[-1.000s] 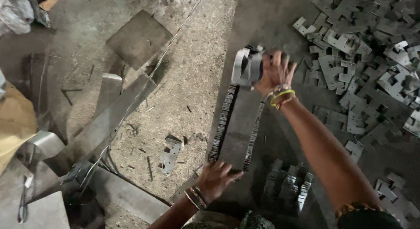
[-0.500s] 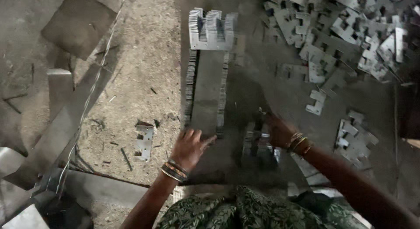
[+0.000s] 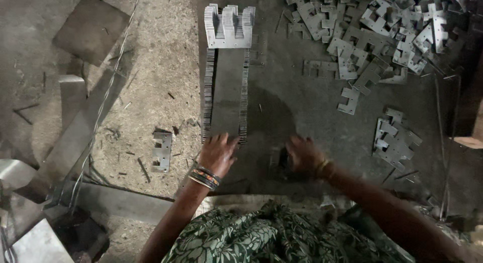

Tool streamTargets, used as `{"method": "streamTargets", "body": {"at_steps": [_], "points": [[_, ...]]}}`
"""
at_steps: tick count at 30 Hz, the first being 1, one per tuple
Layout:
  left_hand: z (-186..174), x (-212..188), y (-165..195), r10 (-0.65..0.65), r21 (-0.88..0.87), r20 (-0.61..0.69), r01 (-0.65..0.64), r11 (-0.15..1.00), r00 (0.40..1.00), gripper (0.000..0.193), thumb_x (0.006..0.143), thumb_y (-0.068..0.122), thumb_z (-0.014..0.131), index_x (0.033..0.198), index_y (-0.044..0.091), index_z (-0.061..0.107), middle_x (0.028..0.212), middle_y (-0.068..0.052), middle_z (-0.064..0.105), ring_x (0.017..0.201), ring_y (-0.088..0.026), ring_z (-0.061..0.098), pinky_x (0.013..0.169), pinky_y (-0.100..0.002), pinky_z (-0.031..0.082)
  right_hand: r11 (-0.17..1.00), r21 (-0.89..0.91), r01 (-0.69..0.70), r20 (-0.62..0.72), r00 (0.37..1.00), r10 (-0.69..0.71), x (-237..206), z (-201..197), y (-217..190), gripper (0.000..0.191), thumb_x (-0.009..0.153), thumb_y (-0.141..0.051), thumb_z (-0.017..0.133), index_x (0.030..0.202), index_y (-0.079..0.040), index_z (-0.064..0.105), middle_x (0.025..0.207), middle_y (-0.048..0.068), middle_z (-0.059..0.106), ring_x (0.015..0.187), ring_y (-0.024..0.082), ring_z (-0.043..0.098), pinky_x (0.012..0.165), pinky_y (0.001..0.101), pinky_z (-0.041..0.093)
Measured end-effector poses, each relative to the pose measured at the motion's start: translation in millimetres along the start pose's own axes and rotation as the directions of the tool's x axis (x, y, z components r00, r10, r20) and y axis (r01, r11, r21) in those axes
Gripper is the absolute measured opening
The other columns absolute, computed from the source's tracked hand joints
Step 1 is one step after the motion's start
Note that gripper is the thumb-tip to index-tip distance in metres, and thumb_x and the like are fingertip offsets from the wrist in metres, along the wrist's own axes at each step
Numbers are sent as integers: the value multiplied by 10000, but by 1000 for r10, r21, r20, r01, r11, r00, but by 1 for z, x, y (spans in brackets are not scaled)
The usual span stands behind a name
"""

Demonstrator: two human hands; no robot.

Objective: The person picks up small metal brackets from a pile on the floor and stacks them into neat piles. They handle the parts one by one, aligning them carefully to form organized stacks.

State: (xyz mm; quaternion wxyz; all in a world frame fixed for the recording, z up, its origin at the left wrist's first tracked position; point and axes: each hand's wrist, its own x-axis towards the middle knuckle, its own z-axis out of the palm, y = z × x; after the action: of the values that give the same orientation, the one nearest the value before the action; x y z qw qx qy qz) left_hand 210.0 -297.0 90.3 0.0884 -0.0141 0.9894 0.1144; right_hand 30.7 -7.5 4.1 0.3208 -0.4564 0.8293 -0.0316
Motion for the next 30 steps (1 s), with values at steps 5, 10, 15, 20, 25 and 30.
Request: {"method": "streamTargets", "body": {"at_steps": [5, 10, 15, 20, 25, 30], "points": [[6, -3, -5, -42, 33, 36, 41, 999, 998, 617, 791, 276, 798, 1361, 167, 587, 1391, -109, 545, 1225, -321, 542, 959, -489, 509, 992, 129, -15, 128, 992, -2, -23, 67, -6, 703, 743, -369, 864, 1311, -80, 565, 1225, 199, 604, 1025, 339, 633, 776, 458, 566], [19, -4, -6, -40, 7, 60, 39, 999, 997, 605, 787, 266, 784, 1340, 119, 590, 1367, -125, 553, 1210, -337, 535, 909, -472, 539, 853, 517, -67, -166, 970, 177, -11, 71, 14, 643, 767, -290, 867, 1307, -99, 576, 1224, 218, 618, 953, 334, 677, 680, 446, 601], [53, -7, -3, -2, 4, -200, 3, 1000, 980, 569, 760, 394, 762, 1227, 90, 645, 1272, -145, 603, 1163, -356, 554, 931, -522, 519, 872, 488, -37, -265, 945, 189, 42, -12, 22, 582, 770, -303, 860, 1266, -121, 614, 1087, 130, 745, 901, 271, 716, 762, 421, 605], [75, -4, -4, -167, -221, -262, 109, 969, 951, 529, 808, 477, 754, 1152, 82, 682, 1267, -122, 611, 1139, -361, 550, 872, -490, 492, 992, 62, -107, -315, 941, 121, 140, -135, -40, 743, 829, -363, 845, 1407, -38, 509, 1209, 184, 671, 1044, 348, 656, 883, 443, 560], [61, 2, 8, -14, -144, -256, -24, 989, 967, 477, 887, 540, 745, 1057, 98, 684, 1128, -98, 618, 1076, -314, 562, 908, -482, 474, 923, -367, 117, -319, 916, -242, 213, -184, -95, 745, 754, -411, 879, 1369, -131, 564, 1352, 101, 602, 1289, 304, 534, 1099, 483, 451], [47, 1, 18, -21, -166, -368, -44, 985, 930, 489, 808, 532, 741, 1049, 112, 674, 1083, -64, 611, 1053, -276, 566, 888, -465, 469, 958, -270, -97, -496, 867, -52, 227, -220, -98, 874, 612, -444, 943, 1359, -218, 549, 1415, 145, 485, 1329, 387, 422, 1092, 638, 328]]}}
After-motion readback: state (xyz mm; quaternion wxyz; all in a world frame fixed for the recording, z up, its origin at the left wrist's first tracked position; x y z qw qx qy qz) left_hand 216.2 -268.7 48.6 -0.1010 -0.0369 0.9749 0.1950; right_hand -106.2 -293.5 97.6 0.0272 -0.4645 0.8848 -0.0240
